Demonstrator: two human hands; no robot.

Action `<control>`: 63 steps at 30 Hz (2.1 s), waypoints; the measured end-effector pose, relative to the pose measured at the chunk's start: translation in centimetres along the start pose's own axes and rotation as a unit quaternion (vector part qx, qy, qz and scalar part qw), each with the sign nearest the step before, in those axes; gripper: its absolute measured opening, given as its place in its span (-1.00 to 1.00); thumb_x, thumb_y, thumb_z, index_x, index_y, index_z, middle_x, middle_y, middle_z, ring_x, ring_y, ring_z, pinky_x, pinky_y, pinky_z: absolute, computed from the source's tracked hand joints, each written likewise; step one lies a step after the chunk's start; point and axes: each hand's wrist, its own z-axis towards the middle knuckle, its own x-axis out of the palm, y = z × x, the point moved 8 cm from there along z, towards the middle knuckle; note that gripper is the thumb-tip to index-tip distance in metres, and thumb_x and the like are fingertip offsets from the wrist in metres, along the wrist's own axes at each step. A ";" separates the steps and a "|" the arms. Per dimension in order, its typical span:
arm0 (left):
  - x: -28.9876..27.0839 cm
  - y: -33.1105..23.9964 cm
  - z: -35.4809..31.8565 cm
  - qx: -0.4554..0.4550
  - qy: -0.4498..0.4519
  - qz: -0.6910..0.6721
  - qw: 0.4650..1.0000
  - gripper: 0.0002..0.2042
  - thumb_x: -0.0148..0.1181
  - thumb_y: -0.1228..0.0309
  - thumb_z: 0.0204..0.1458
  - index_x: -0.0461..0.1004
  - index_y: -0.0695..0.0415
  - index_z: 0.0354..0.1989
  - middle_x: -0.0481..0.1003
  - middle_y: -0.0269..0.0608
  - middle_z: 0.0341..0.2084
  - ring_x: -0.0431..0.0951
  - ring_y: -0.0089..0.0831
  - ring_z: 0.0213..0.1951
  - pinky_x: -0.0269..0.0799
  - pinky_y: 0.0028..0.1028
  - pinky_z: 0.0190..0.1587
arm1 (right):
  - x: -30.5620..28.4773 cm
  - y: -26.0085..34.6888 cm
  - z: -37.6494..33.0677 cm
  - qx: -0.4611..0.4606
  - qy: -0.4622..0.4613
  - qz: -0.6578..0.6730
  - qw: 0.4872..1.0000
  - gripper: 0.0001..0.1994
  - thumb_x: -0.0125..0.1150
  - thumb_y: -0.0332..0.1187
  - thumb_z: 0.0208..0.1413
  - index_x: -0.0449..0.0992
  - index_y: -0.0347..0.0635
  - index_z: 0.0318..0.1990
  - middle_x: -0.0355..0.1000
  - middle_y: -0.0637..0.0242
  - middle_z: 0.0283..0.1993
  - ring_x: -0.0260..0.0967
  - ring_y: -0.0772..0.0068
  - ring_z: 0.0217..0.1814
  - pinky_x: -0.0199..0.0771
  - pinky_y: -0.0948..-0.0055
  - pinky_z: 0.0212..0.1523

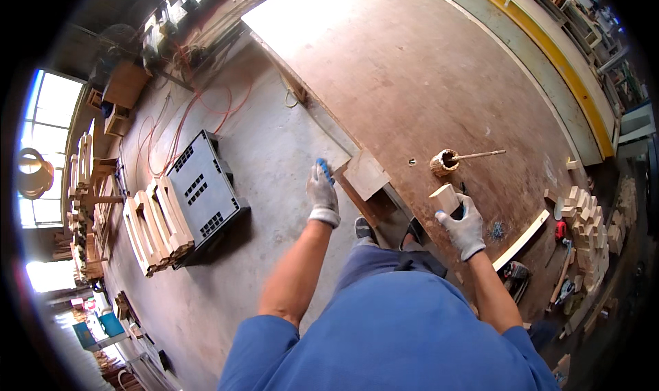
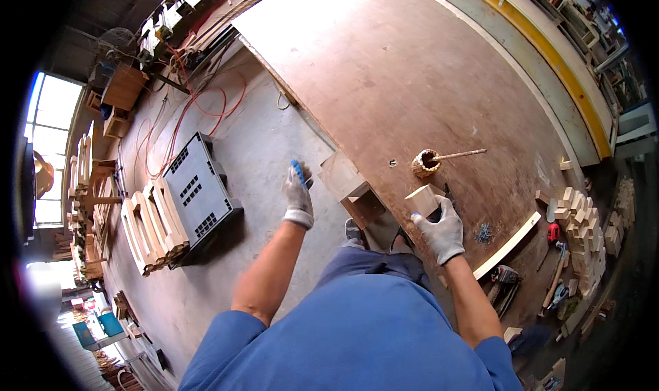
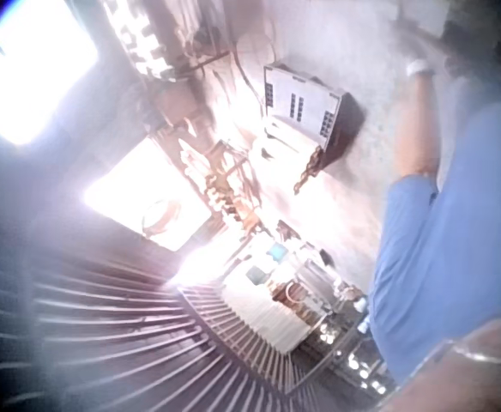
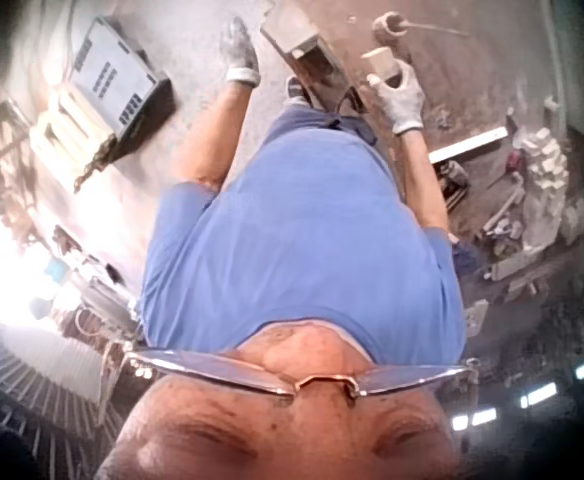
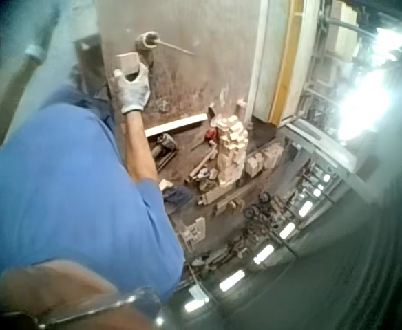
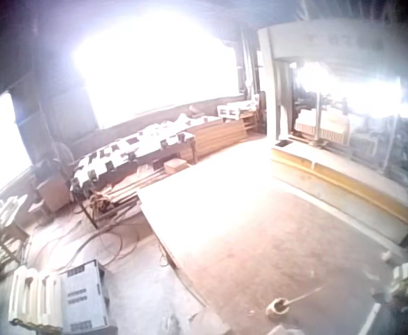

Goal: The person uses a power drill to fasten small wooden blocks to a larger wooden frame. They then move to a rack to hammer wooden pieces into place on a chair frame. Finally, they return to the workbench to apply glue to small wooden blocks.

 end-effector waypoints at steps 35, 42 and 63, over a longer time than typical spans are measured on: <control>18.1 5.5 -18.5 -0.417 0.319 -0.309 0.793 -0.40 0.03 -0.04 0.32 0.36 0.22 0.30 0.53 0.14 0.10 0.59 0.02 0.05 0.53 -0.05 0.15 | -4.0 0.0 13.9 -0.111 0.015 0.119 0.987 -0.80 0.23 -0.26 0.28 0.61 -0.22 -0.22 0.56 0.29 -0.44 0.50 0.51 -0.43 0.53 0.40 -0.35; 17.7 6.4 -17.9 -0.422 0.296 -0.300 0.802 -0.41 0.03 -0.04 0.32 0.37 0.23 0.28 0.53 0.13 0.10 0.59 0.01 0.04 0.54 -0.07 0.15 | -4.5 1.5 12.6 -0.165 -0.023 0.021 0.986 -0.82 0.23 -0.24 0.25 0.60 -0.15 -0.21 0.61 0.08 -0.30 0.60 0.05 -0.26 0.57 0.20 -0.20; 18.1 7.4 -16.7 -0.428 0.298 -0.294 0.801 -0.41 -0.01 -0.04 0.33 0.37 0.23 0.27 0.53 0.16 0.08 0.58 0.05 0.02 0.53 -0.04 0.09 | -6.2 -4.5 11.1 0.117 -0.039 0.432 0.893 -0.77 0.20 -0.27 0.34 0.56 -0.29 -0.21 0.53 0.25 -0.44 0.45 0.51 -0.55 0.52 0.49 -0.56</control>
